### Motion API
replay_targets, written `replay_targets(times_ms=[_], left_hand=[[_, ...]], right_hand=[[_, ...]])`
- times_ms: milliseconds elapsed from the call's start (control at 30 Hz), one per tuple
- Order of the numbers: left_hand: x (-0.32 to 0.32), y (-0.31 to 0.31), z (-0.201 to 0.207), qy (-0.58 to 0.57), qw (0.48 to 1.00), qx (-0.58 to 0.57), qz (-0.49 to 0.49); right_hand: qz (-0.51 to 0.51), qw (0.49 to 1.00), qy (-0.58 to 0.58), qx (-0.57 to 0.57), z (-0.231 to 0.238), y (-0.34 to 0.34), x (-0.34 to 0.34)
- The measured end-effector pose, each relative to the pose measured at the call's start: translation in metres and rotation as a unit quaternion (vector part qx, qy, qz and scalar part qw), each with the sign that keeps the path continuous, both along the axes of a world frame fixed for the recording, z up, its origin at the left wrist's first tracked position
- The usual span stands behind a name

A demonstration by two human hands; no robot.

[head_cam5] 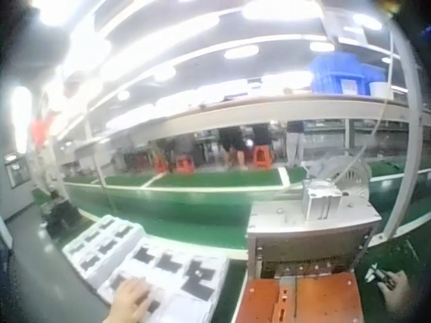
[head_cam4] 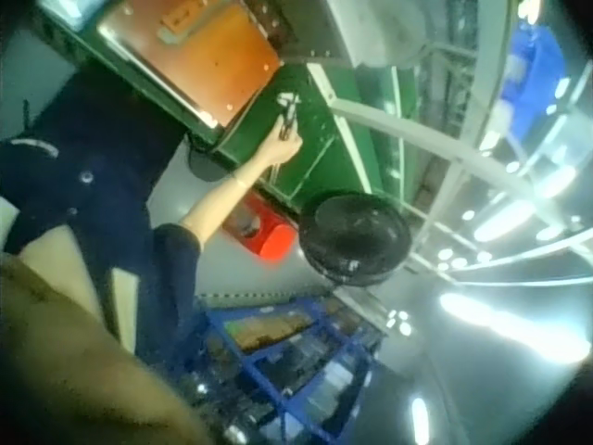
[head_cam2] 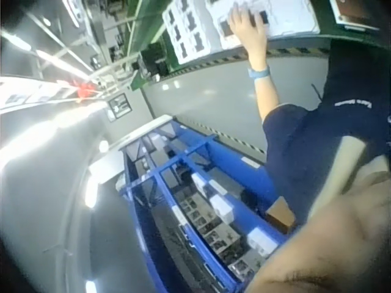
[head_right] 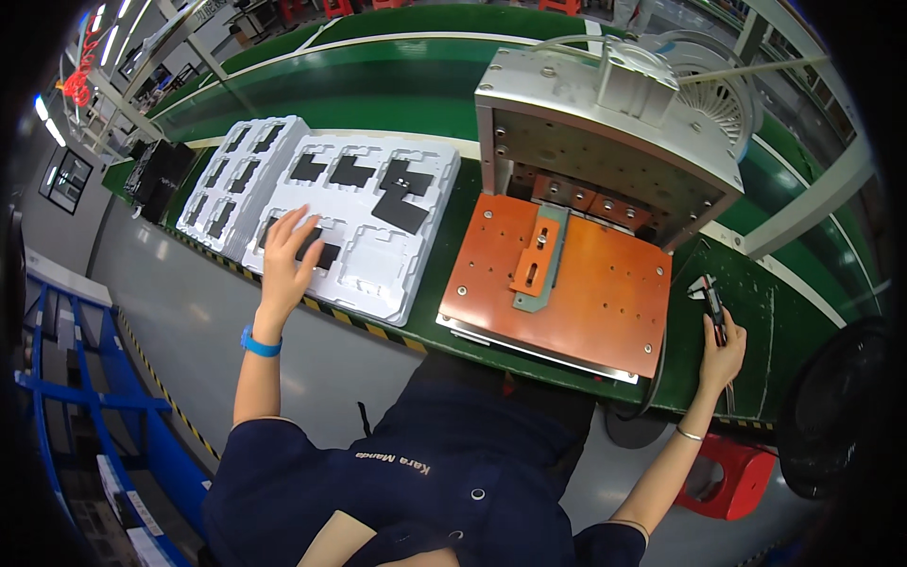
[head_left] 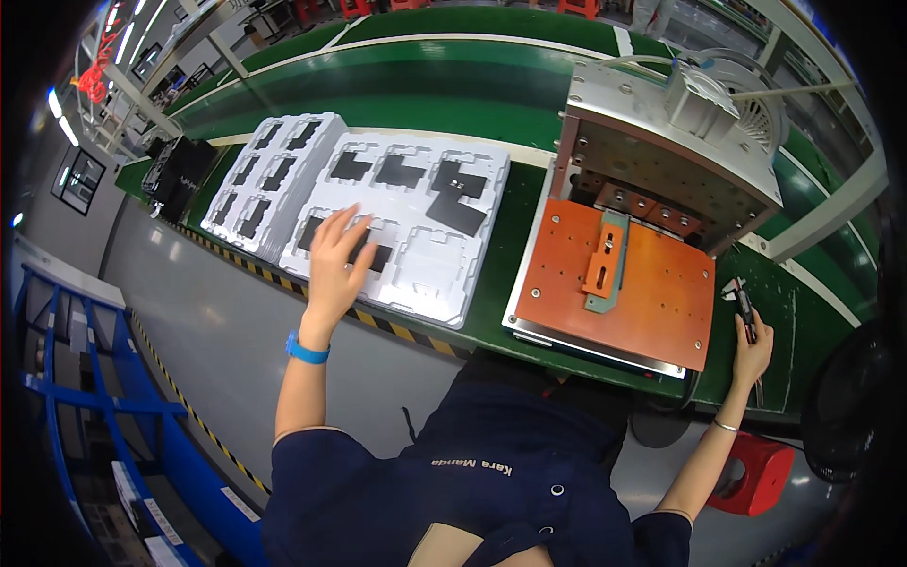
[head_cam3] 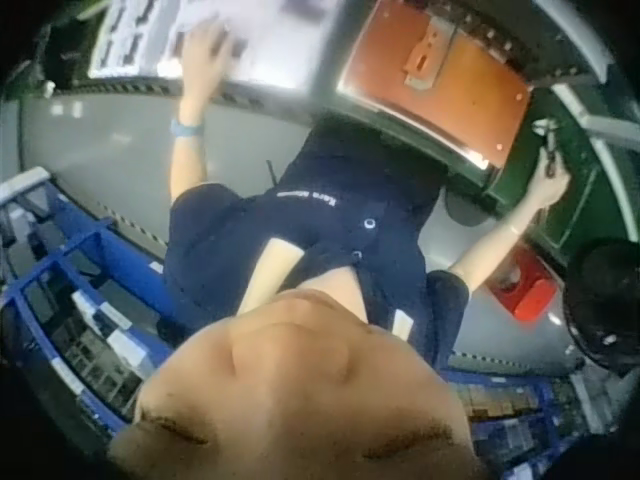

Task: The person repeatedly picks up small black rectangular components from a white tray, places them into a press machine, and operates the press. After each press, the person removes the component and places it back into the tray. This cycle is repeated multiple times throughout the video.

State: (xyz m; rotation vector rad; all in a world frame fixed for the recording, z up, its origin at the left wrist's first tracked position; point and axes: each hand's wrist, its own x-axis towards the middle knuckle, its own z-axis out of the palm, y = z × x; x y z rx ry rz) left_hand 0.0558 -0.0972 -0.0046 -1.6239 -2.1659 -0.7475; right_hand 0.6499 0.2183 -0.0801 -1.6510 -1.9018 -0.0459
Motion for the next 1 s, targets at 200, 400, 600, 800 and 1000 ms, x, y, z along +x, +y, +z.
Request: replay_targets(times_ms=[200, 400, 600, 800, 1000], left_hand=[[0.034, 0.081, 0.018, -0.002, 0.973, -0.080, -0.218], [0.015, 0.112, 0.005, -0.014, 0.949, -0.094, -0.300], [0.036, 0.114, 0.002, 0.020, 0.968, -0.065, -0.241], [0.092, 0.113, 0.068, -0.006, 0.957, -0.027, -0.289], [0.208, 0.149, 0.104, 0.050, 0.838, -0.013, -0.542]], right_hand=[[0.010, 0.997, -0.020, 0.067, -0.004, 0.002, 0.003], [0.009, 0.994, 0.080, 0.077, -0.008, 0.000, 0.003], [0.014, 0.992, 0.101, 0.074, 0.000, -0.003, -0.005], [0.014, 0.992, 0.108, 0.056, 0.000, -0.004, -0.005], [-0.037, 0.975, 0.202, 0.080, 0.011, -0.010, -0.016]])
